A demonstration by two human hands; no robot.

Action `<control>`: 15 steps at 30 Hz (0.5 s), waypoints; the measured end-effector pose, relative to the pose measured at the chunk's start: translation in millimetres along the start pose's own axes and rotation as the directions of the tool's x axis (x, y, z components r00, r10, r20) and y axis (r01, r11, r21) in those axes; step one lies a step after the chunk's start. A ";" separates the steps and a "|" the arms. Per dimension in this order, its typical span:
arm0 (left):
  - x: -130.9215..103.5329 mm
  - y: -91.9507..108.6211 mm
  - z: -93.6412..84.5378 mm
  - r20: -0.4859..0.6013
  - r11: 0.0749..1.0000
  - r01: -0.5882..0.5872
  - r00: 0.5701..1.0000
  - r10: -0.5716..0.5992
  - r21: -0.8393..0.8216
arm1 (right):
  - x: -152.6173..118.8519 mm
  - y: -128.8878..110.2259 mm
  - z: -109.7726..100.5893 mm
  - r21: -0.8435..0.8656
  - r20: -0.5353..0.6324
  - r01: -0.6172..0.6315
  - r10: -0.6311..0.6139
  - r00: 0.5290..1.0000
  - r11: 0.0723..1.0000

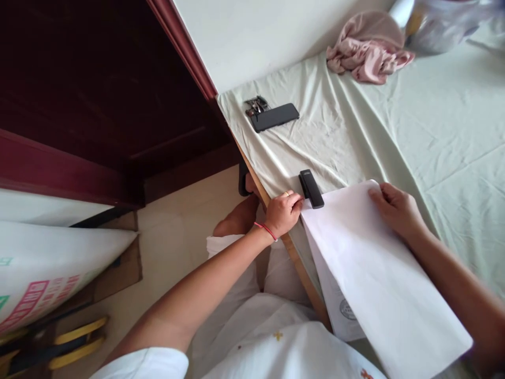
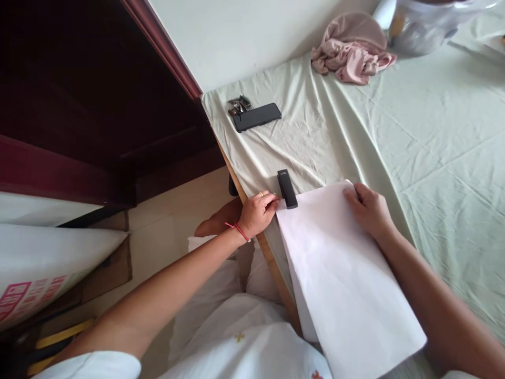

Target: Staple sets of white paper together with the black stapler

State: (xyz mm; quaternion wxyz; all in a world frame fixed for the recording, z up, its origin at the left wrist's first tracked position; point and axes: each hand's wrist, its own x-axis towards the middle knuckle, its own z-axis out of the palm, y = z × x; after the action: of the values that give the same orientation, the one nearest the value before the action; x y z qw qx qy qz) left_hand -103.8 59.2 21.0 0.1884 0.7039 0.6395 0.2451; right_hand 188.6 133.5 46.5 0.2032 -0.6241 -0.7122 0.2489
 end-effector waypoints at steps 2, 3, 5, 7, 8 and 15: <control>0.1 -0.6 3.1 -0.017 1.000 0.010 1.000 -0.009 0.018 | -0.9 -1.3 4.6 -0.065 -0.051 0.012 -0.015 0.999 0.998; 0.2 -0.8 4.2 -0.028 1.000 0.011 1.000 -0.011 0.018 | -1.8 -1.4 7.2 -0.090 -0.077 0.017 -0.024 0.997 0.996; 0.1 -0.7 5.5 -0.044 1.000 0.012 0.999 -0.012 0.006 | -3.8 0.1 11.2 -0.118 -0.113 0.030 -0.043 0.993 0.993; -0.2 -0.2 5.7 -0.049 1.000 0.012 0.999 -0.012 -0.006 | -5.0 3.4 13.0 -0.144 -0.132 0.060 -0.080 0.988 0.988; -0.3 0.3 5.5 -0.047 1.000 0.012 0.999 -0.013 -0.006 | -5.1 5.4 13.1 -0.157 -0.140 0.082 -0.104 0.985 0.984; 0.0 5.8 3.6 -0.024 0.999 0.037 0.999 -0.036 0.013 | -1.8 19.3 1.4 -0.157 -0.144 0.184 -0.207 0.968 0.970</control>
State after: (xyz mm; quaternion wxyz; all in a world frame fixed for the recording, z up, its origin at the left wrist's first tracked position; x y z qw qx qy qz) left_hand -97.1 58.7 21.4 0.1802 0.6904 0.6562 0.2456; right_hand 203.2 133.4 33.7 0.2379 -0.5815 -0.7677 0.1257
